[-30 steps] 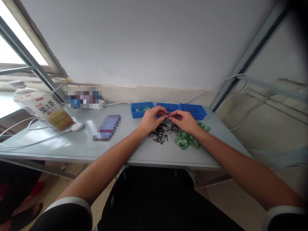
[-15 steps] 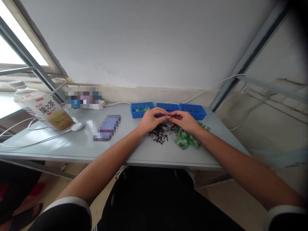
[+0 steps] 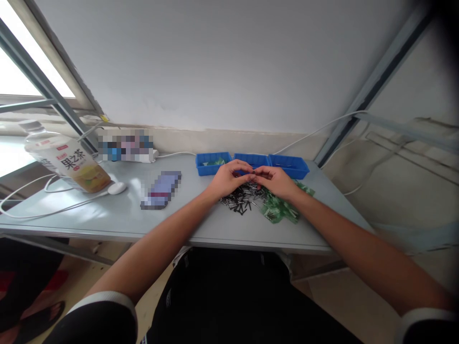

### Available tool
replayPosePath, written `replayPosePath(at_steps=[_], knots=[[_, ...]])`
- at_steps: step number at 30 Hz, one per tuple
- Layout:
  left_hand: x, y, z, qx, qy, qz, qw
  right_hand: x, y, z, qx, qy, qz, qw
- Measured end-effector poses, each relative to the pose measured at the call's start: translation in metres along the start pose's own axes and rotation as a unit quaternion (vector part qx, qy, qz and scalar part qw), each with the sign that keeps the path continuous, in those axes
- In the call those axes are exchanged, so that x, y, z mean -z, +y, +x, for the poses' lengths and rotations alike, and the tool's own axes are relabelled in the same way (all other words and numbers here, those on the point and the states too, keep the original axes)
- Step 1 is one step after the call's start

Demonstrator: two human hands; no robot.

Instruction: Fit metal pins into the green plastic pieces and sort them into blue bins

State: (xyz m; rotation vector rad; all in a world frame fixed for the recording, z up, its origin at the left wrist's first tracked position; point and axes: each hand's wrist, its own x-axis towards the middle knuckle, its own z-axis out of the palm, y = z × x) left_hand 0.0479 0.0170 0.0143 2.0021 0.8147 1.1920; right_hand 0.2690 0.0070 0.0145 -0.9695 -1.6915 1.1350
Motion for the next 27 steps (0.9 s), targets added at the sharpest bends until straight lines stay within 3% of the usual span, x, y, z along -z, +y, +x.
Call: replayPosePath(at_steps=[27], knots=[[0.001,0.0048,-0.0008,-0.009,0.016,0.026,0.999,0.0035,0.0017,-0.0005,-0.012,0.007,0.002,1.0]])
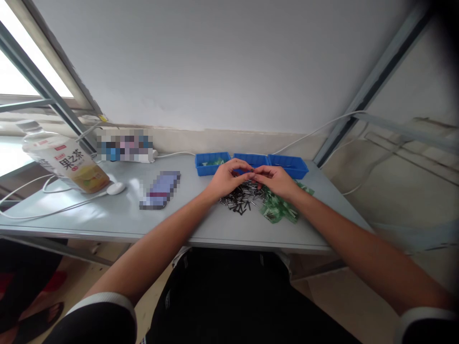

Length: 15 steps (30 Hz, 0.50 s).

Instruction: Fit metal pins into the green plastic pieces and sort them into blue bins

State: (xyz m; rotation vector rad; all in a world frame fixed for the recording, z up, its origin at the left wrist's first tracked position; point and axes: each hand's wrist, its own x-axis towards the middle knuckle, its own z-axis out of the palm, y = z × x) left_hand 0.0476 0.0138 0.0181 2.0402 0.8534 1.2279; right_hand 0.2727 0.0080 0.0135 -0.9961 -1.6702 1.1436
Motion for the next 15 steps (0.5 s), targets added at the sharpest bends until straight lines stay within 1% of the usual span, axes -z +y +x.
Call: replayPosePath(at_steps=[4,7,12,15], knots=[[-0.0005,-0.0044,0.0007,-0.01,-0.019,-0.005,1.0,-0.0015,-0.0039,-0.0004,-0.004,-0.016,-0.001,1.0],[-0.0014,-0.0058,0.001,-0.018,-0.008,0.003,1.0,-0.0027,-0.0053,-0.0004,-0.01,-0.016,-0.004,1.0],[-0.002,-0.0034,0.0011,-0.014,0.018,0.018,1.0,-0.0023,-0.0026,0.0,-0.014,0.012,0.003,1.0],[-0.002,-0.0024,0.0011,-0.007,0.02,0.017,1.0,-0.002,-0.0017,-0.0001,-0.012,0.011,-0.001,1.0]])
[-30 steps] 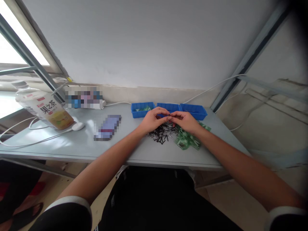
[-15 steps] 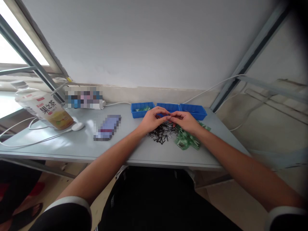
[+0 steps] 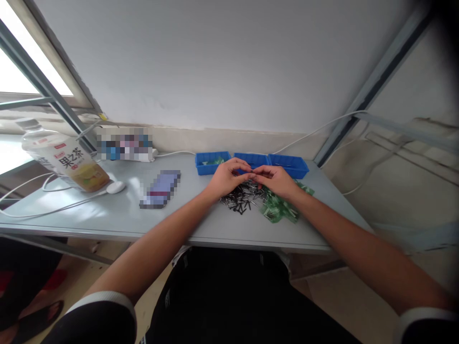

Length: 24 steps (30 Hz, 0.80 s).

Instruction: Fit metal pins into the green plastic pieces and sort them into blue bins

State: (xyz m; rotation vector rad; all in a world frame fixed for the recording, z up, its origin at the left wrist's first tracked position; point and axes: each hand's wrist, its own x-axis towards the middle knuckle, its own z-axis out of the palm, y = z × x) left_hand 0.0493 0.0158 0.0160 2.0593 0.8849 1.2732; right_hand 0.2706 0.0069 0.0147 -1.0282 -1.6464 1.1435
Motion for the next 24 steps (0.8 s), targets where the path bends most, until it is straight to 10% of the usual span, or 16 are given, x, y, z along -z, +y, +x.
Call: replayPosePath(at_steps=[24], knots=[[0.0047,0.0019,-0.0001,-0.008,-0.04,-0.021,0.999,0.0043,-0.0001,-0.0007,0.027,-0.015,0.004,1.0]])
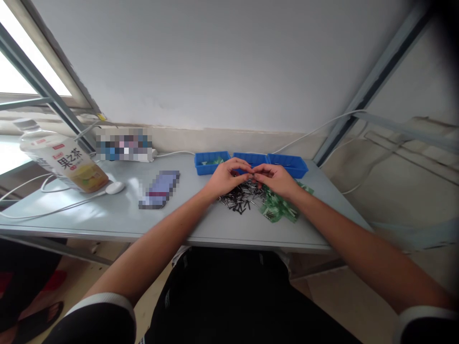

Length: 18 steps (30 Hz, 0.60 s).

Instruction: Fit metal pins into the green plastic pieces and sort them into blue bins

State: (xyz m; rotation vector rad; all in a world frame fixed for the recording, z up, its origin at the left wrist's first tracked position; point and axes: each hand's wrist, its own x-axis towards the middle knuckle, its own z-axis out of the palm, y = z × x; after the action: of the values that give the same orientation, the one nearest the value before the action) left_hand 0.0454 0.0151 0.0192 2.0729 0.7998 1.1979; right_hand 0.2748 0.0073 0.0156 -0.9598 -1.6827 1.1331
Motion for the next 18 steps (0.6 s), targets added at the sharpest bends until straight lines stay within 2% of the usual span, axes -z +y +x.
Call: replayPosePath(at_steps=[13,18], knots=[[-0.001,-0.003,0.001,0.014,0.022,-0.007,1.0,-0.01,-0.002,0.0,-0.024,0.019,0.085,0.996],[-0.001,-0.003,0.0,0.023,0.058,0.064,0.996,-0.007,-0.002,0.004,-0.055,0.03,0.158,0.986]])
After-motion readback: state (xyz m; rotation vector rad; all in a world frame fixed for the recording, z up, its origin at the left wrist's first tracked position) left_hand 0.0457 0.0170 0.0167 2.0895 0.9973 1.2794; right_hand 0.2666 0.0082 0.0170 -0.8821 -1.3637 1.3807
